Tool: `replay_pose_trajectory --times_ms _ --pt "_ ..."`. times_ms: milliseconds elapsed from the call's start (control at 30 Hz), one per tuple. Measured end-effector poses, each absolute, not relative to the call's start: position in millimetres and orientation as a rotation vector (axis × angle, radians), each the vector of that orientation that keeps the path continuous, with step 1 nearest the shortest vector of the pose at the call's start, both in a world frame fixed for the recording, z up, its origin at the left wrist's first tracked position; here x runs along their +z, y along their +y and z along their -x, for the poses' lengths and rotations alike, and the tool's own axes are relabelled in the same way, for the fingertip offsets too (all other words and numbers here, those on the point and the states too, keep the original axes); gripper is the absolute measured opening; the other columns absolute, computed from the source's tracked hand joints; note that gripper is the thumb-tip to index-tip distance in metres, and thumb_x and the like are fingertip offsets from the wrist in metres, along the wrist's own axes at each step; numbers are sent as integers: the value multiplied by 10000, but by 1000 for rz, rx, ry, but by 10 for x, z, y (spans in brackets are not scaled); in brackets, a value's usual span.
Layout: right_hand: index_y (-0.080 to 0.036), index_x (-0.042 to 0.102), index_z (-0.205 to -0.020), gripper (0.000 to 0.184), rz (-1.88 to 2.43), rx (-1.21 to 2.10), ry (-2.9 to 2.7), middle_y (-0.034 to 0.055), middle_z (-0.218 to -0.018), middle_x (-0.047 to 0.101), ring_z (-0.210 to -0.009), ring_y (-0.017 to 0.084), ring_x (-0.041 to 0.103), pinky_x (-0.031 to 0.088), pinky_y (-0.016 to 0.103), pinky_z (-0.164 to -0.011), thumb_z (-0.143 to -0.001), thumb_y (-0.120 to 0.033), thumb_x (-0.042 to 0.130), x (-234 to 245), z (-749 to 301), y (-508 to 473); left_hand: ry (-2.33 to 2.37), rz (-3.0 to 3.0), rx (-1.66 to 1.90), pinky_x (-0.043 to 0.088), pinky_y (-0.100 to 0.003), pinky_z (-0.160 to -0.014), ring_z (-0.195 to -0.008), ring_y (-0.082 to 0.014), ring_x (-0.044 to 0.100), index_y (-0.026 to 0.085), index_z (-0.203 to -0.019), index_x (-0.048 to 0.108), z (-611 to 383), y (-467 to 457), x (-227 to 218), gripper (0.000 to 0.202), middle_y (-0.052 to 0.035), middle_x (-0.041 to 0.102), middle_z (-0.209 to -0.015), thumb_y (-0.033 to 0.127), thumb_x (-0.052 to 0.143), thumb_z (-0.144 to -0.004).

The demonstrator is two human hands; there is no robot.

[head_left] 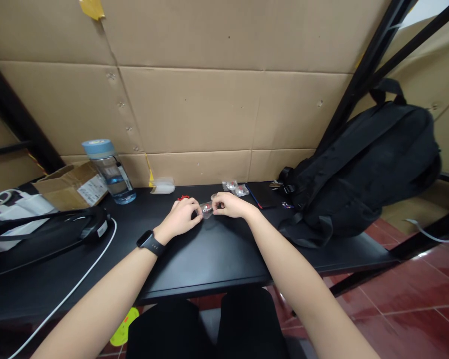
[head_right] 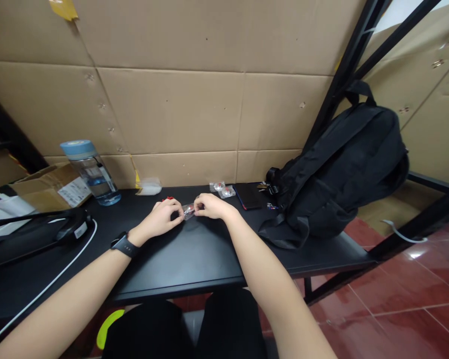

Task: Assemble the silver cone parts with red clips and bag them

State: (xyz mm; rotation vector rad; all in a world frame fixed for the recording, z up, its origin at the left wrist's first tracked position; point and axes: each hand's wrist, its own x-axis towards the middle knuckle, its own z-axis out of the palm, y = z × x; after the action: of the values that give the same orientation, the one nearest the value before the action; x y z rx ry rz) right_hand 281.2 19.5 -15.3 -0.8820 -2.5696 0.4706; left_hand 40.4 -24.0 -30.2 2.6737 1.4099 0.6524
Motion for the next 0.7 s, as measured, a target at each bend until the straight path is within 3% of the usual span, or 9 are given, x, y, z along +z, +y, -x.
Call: replay_pose_trajectory --times_ms 100,200,333,467,600,700 --pt "-159 699 -807 49 901 523 -2514 19 -877 614 -799 138 572 424 241 -750 -847 -149 725 -171 -2807 226 1408 -2535 734 439 -386 -964 -1027 -235 638 233 -777 722 -380 -187 -296 162 -31 725 -1008 293 587 -845" --pt "-150 679 -741 158 976 507 -2450 26 -843 629 -784 144 582 425 250 -746 -891 -197 686 -221 -2785 268 1471 -2320 791 468 -339 -879 -932 -212 671 231 -725 735 -338 -125 -296 216 -18 751 -947 307 563 -830" --pt "-155 695 -819 66 1096 307 -2281 33 -859 636 -801 155 589 426 261 -755 -825 -186 753 -265 -2710 260 1735 -2293 744 433 -381 -867 -978 -263 653 242 -675 730 -352 -107 -328 231 -25 753 -951 392 615 -807" --pt "-188 752 -878 91 836 353 -2409 41 -937 675 -848 162 625 447 277 -817 -807 -228 792 -239 -2639 190 1818 -2363 679 398 -404 -874 -1004 -288 625 226 -638 676 -415 -124 -377 209 -41 736 -928 373 657 -785" --pt "-205 734 -1088 425 863 336 -2531 52 -976 712 -952 227 639 460 327 -873 -688 -221 876 -271 -2588 157 1667 -2424 732 391 -367 -861 -995 -257 637 236 -813 645 -435 -143 -383 111 -15 734 -941 342 622 -838" --pt "-185 673 -1192 449 921 356 -2513 58 -963 729 -938 219 649 466 322 -865 -758 -110 762 -304 -2574 160 1470 -2383 776 392 -346 -876 -923 -208 680 265 -1088 586 -431 -173 -365 215 25 761 -971 393 555 -918"
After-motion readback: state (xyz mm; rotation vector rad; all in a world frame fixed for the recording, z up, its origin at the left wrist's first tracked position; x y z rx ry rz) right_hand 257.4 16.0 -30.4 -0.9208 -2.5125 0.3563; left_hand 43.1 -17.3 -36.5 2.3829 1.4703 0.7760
